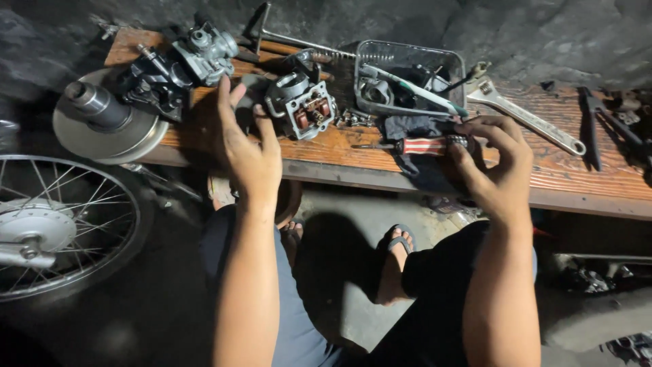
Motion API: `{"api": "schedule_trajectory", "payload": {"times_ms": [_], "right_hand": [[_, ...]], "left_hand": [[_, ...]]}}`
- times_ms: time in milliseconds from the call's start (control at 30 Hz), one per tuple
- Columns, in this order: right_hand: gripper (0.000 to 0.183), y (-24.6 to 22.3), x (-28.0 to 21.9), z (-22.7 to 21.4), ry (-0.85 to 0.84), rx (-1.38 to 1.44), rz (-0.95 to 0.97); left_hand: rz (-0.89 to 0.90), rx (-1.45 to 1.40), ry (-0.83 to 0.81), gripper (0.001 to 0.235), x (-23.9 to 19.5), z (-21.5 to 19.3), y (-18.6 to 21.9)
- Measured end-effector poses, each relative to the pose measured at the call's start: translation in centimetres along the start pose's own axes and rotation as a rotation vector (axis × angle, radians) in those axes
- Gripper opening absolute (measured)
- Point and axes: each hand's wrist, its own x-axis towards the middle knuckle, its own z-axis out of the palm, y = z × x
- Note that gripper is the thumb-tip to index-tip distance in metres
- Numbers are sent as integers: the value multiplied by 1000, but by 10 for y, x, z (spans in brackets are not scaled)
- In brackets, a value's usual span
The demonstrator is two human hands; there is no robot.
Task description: The person disassembles a carburetor using a screwdriver, removes small internal components, and cleans them with a cloth. They then use a toothbrush to scrub the interior of the carburetor body.
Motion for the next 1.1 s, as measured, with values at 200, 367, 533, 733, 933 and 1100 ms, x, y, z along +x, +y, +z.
{"api": "schedule_trajectory", "payload": {"times_ms": [200, 367, 533, 733, 933, 1100], "right_hand": [[22, 18, 1, 4, 175, -30, -33], [17, 37, 15, -5, 204, 61, 56], [13, 11, 52, -11, -12, -128, -58], [17, 14, 71, 1, -156, -327, -133], [15, 2, 69, -10, -108, -301, -50], [18, -7, 64, 2, -82, -264, -44]], "left_hand": [[134, 50, 157, 45, -1, -11, 21], [475, -74, 133, 30, -2, 10, 53], [510, -272, -210, 23, 17, 55, 116], [372, -44, -564, 26, 41, 172, 91], [245, 307, -883, 28, 71, 225, 80], [105, 394, -1072, 4, 80, 224, 90]]}}
